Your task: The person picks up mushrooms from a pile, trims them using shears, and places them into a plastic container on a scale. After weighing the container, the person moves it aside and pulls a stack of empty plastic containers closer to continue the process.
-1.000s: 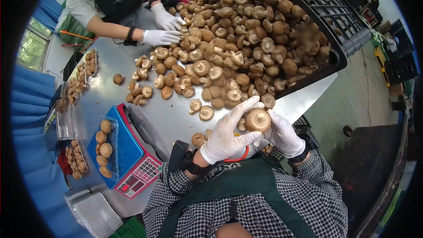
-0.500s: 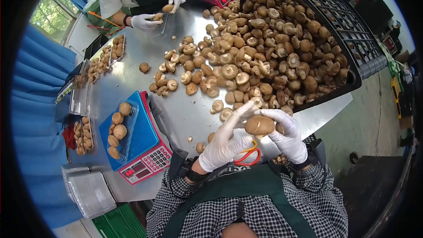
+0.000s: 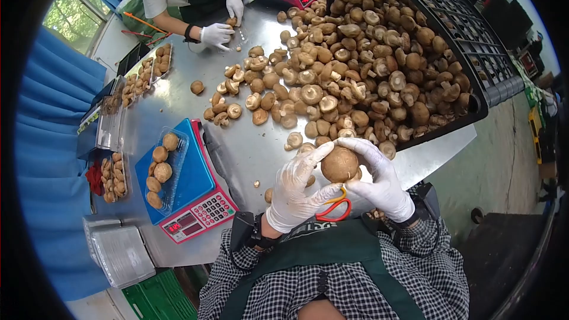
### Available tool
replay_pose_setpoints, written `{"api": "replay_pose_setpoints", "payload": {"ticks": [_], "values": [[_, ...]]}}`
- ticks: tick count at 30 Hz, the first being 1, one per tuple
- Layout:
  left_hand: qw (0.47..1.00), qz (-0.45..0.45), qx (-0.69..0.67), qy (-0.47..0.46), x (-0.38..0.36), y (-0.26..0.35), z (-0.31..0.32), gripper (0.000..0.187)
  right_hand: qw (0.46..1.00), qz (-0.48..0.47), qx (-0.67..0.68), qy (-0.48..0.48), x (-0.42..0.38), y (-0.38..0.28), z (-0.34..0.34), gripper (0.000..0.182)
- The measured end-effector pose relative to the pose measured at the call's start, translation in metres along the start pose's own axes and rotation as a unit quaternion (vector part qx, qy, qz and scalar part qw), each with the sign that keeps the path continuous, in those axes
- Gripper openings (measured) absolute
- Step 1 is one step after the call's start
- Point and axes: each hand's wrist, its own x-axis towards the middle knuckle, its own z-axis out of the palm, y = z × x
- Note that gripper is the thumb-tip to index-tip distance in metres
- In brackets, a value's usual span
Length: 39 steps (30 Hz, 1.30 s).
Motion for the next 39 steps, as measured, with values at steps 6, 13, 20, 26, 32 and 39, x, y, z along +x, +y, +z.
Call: {"api": "replay_pose_setpoints", "payload": {"ticks": [6, 13, 20, 26, 32, 39], "values": [[1.0, -0.022, -0.018, -0.009, -0.002, 0.001, -0.006, 0.065, 0.999, -0.028, -0.031, -0.015, 0.004, 0.003, -0.001, 0.051], [0.962, -0.162, -0.22, 0.01, -0.01, 0.002, -0.011, 0.067, 0.996, 0.065, 0.06, -0.031, 0.008, 0.003, 0.005, 0.048], [0.886, -0.241, -0.395, -0.03, -0.02, -0.007, -0.035, 0.073, 0.995, 0.048, 0.038, -0.075, 0.028, 0.014, 0.017, 0.054], [0.918, -0.211, -0.332, 0.046, -0.037, -0.018, -0.053, 0.07, 0.993, -0.042, -0.026, -0.105, 0.05, 0.019, 0.055, 0.056], [0.894, -0.237, -0.368, 0.1, -0.058, -0.023, -0.063, 0.066, 0.984, -0.117, -0.105, -0.087, 0.054, 0.027, 0.097, 0.058], [0.778, -0.248, -0.567, 0.107, -0.069, -0.032, -0.066, 0.056, 0.97, -0.169, -0.119, -0.13, 0.055, 0.024, 0.105, 0.073]]}}
